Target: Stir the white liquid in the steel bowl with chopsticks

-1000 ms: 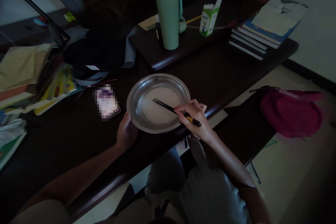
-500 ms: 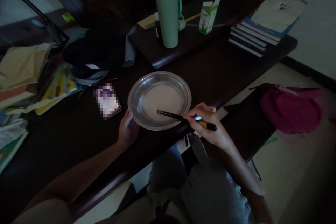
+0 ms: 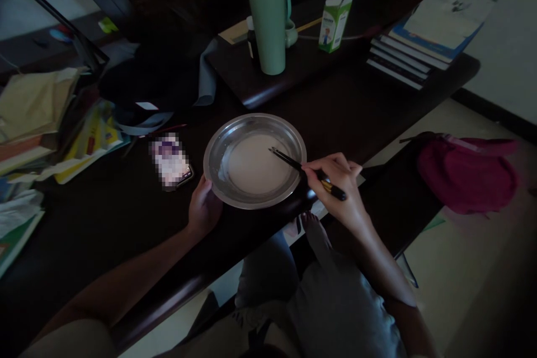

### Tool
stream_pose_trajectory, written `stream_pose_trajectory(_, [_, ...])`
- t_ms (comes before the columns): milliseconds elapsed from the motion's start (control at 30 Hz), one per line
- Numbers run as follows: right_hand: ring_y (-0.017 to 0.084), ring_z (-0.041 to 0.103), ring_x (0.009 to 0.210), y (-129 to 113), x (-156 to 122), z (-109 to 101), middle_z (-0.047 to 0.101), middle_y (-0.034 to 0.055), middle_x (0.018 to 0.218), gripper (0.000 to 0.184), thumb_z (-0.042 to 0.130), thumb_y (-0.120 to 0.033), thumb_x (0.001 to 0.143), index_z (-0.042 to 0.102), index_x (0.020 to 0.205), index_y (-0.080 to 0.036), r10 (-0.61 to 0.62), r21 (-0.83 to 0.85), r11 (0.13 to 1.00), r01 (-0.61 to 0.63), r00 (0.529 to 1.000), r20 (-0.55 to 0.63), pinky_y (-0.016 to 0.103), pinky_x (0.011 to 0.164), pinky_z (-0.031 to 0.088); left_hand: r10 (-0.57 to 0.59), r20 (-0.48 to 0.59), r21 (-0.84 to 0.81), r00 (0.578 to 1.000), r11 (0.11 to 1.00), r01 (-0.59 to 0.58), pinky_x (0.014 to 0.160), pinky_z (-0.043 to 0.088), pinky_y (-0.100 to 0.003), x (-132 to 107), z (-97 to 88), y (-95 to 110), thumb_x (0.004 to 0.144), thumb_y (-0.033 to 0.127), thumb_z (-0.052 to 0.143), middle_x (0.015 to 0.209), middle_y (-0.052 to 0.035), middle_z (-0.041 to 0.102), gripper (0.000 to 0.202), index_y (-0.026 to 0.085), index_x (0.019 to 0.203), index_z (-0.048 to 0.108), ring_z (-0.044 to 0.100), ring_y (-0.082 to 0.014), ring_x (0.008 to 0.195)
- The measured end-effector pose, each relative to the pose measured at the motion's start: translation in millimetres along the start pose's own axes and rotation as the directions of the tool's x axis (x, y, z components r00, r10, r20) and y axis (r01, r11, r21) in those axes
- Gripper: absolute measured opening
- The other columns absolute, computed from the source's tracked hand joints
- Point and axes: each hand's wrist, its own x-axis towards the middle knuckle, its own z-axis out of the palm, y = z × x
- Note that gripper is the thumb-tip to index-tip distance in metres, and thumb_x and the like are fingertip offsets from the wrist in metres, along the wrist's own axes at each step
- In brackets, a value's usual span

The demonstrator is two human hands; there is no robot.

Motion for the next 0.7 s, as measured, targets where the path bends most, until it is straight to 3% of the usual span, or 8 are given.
stream_pose_trajectory(167, [0.029,0.075,0.092,-6,-12,-29,0.085,0.0036,0.097,0.021,0.067,-0.046,0.102,0.083,0.095,-0.034,0.044,0.057,0.997,-0.052,0.991,0.128,0.054,0.091,0.049,0.001,0.02,0.042,1.0,0.999,-0.002,0.115,0.055,-0.052,0,-1.3,-1,0.089,0.057,0.078,0.127,-0.0091,0.08,0.045,0.027,0.123,0.077,0.07,-0.0351,0.134])
stream_pose_trajectory(333, [0.026,0.075,0.091,-13,-12,-13,0.087,0.003,0.096,0.024,0.064,-0.045,0.104,0.082,0.095,-0.032,-0.046,0.175,0.985,-0.002,0.961,0.271,0.051,0.088,0.049,-0.002,0.018,0.032,1.0,0.999,0.001,0.116,0.055,-0.052,0,-1.6,-1,0.089,0.056,0.08,0.126,-0.0095,0.08,0.044,0.026,0.122,0.077,0.07,-0.0349,0.134])
stream_pose_trajectory(533, [0.027,0.073,0.094,-8,-1,32,0.088,0.0018,0.1,0.022,0.062,-0.04,0.105,0.081,0.098,-0.031,-0.085,0.112,0.992,0.065,0.979,0.185,0.052,0.092,0.042,-0.013,0.0,0.004,1.0,1.0,0.013,0.114,0.057,-0.05,0,1.1,1,0.086,0.056,0.084,0.122,-0.0084,0.082,0.044,0.025,0.117,0.078,0.073,-0.035,0.13])
stream_pose_trajectory(700, [0.028,0.074,0.097,3,3,33,0.088,0.0023,0.102,0.019,0.064,-0.036,0.104,0.08,0.098,-0.03,-0.074,0.032,0.997,0.072,0.997,0.037,0.053,0.094,0.043,-0.001,0.002,0.002,1.0,1.0,0.001,0.114,0.057,-0.05,1,1.0,0,0.086,0.056,0.084,0.124,-0.008,0.082,0.045,0.025,0.119,0.079,0.073,-0.0343,0.129])
